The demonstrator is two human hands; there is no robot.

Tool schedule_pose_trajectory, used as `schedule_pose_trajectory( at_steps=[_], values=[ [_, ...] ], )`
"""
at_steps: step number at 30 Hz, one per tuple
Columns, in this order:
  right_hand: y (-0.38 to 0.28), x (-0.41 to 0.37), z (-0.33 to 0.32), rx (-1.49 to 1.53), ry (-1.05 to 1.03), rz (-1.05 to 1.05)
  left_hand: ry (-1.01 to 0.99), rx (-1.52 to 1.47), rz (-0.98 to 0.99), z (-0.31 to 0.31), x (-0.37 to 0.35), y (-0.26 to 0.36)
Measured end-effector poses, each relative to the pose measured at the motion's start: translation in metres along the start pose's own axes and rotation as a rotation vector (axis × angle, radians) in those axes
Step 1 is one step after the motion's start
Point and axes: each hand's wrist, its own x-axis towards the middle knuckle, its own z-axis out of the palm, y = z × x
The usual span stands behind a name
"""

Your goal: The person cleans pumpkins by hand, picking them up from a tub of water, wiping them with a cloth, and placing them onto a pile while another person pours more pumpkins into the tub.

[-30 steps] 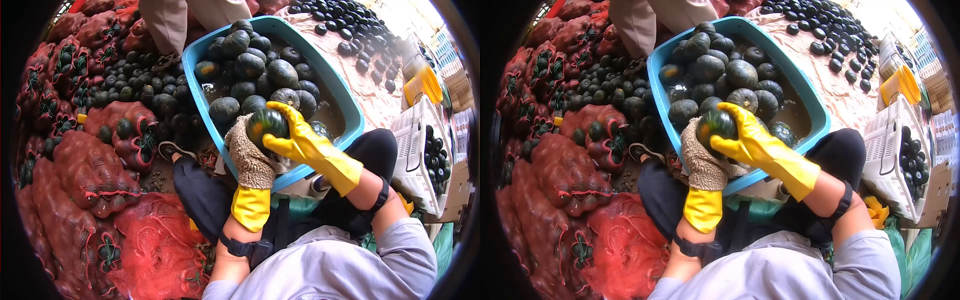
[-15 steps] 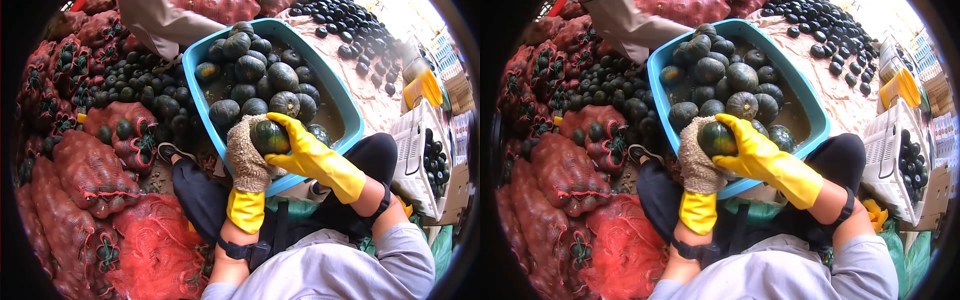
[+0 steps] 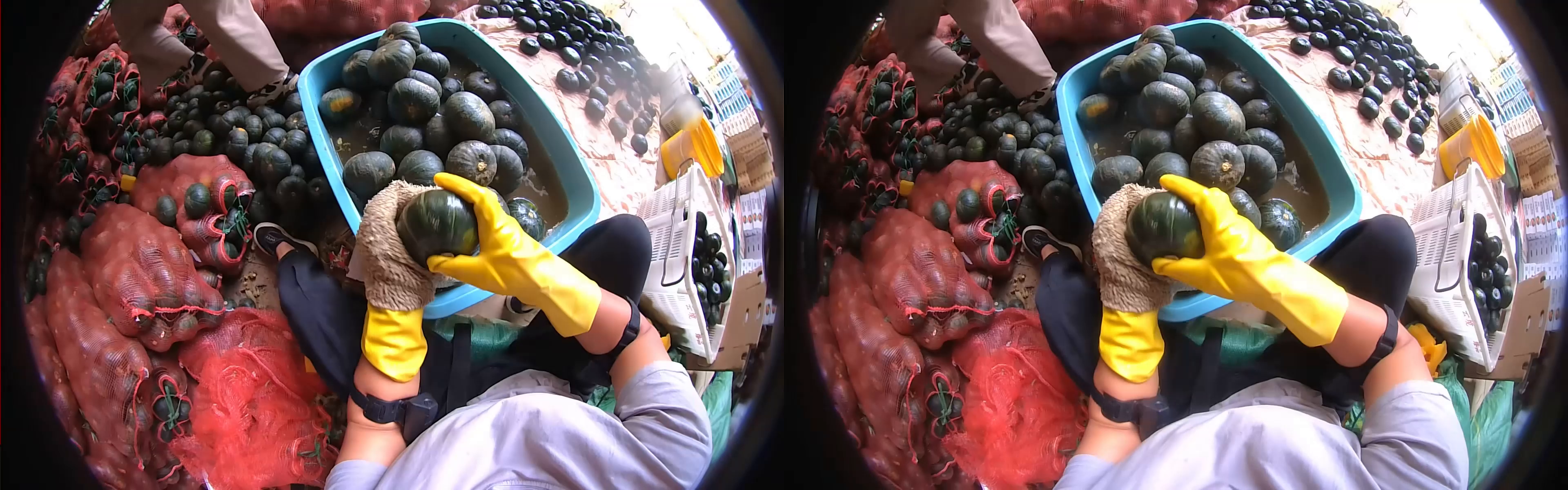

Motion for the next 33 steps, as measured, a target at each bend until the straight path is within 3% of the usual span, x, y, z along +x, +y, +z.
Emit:
schedule_pose_trajectory(
  at_steps=[1, 2, 3, 5, 6, 7, 9, 10, 11, 13, 14, 15, 16, 17, 18, 19, 20, 21, 22, 23, 24, 26, 27, 29, 30, 31, 33],
  values=[
    [-0.006, 0.002, 0.001, 0.231, -0.037, 0.199, -0.027, -0.06, -0.003, -0.001, 0.0, -0.003],
    [-0.005, 0.01, -0.005, 0.278, -0.103, 0.358, 0.034, -0.34, -0.142, 0.009, 0.002, -0.014],
    [0.024, 0.013, 0.012, 0.532, -0.023, 0.323, 0.135, -0.627, -0.264, 0.019, 0.003, -0.025],
    [0.035, 0.021, 0.02, 0.302, 0.102, 0.458, 0.299, -1.267, -0.628, 0.031, 0.014, -0.022],
    [0.041, 0.021, 0.018, 0.179, 0.092, 0.296, 0.416, -1.086, -0.639, 0.036, 0.021, -0.017],
    [0.045, 0.018, 0.015, 0.06, 0.083, 0.14, 0.431, -1.103, -0.674, 0.036, 0.019, -0.013],
    [0.03, 0.014, 0.001, -0.269, 0.15, -0.328, 0.126, -0.142, -0.102, 0.018, 0.012, -0.001],
    [0.015, 0.011, -0.007, -0.279, 0.028, -0.223, 0.076, 0.274, 0.209, 0.004, 0.01, 0.009],
    [0.005, 0.008, -0.013, -0.286, -0.096, -0.115, 0.053, 0.395, 0.262, -0.004, 0.009, 0.015],
    [0.009, 0.004, -0.009, -0.048, -0.091, 0.002, -0.026, 0.118, 0.173, -0.012, 0.006, 0.011],
    [0.009, 0.004, -0.007, 0.071, -0.085, 0.054, 0.005, 0.184, 0.116, -0.007, 0.002, -0.002],
    [0.004, 0.007, -0.006, 0.311, -0.112, 0.249, 0.033, 0.25, 0.057, -0.002, -0.002, -0.015],
    [0.015, 0.008, 0.005, 0.6, -0.034, 0.347, 0.03, 0.475, 0.131, 0.002, -0.001, -0.021],
    [0.026, 0.009, 0.017, 0.887, 0.044, 0.444, 0.058, 0.409, 0.081, 0.008, 0.0, -0.025],
    [0.019, 0.01, 0.018, 0.779, 0.091, 0.48, 0.088, 0.341, 0.034, 0.013, 0.003, -0.026],
    [0.013, 0.011, 0.019, 0.671, 0.134, 0.521, 0.143, -0.023, -0.136, 0.022, 0.006, -0.027],
    [0.022, 0.015, 0.014, 0.341, 0.114, 0.429, 0.19, -0.39, -0.306, 0.03, 0.009, -0.028],
    [0.029, 0.014, 0.01, 0.015, 0.093, 0.336, 0.145, -0.141, -0.193, 0.028, 0.008, -0.019],
    [0.029, 0.009, 0.006, -0.188, 0.124, 0.074, 0.13, 0.109, -0.077, 0.025, 0.007, -0.01],
    [0.033, 0.005, -0.002, -0.142, 0.031, -0.203, 0.103, 0.301, 0.188, 0.012, 0.008, -0.002],
    [0.026, 0.001, -0.004, -0.16, 0.018, -0.225, 0.038, 0.315, 0.205, -0.001, 0.008, 0.012],
    [0.018, -0.003, -0.002, -0.068, 0.014, -0.18, -0.047, 0.185, 0.134, -0.006, 0.006, 0.015],
    [0.014, 0.001, 0.001, 0.236, -0.044, 0.092, -0.085, 0.121, 0.094, -0.009, 0.004, 0.016],
    [0.022, 0.018, 0.01, 0.347, 0.02, 0.314, 0.193, -0.75, -0.341, 0.025, 0.006, -0.013],
    [0.028, 0.022, 0.015, 0.26, 0.062, 0.306, 0.408, -1.119, -0.517, 0.039, 0.009, -0.023],
    [0.056, 0.027, 0.03, -0.036, 0.235, 0.1, 0.501, -1.297, -0.669, 0.04, 0.015, -0.008],
    [0.067, 0.029, 0.032, -0.305, 0.503, -0.271, 0.393, -1.23, -0.759, 0.039, 0.02, 0.007]
  ],
)
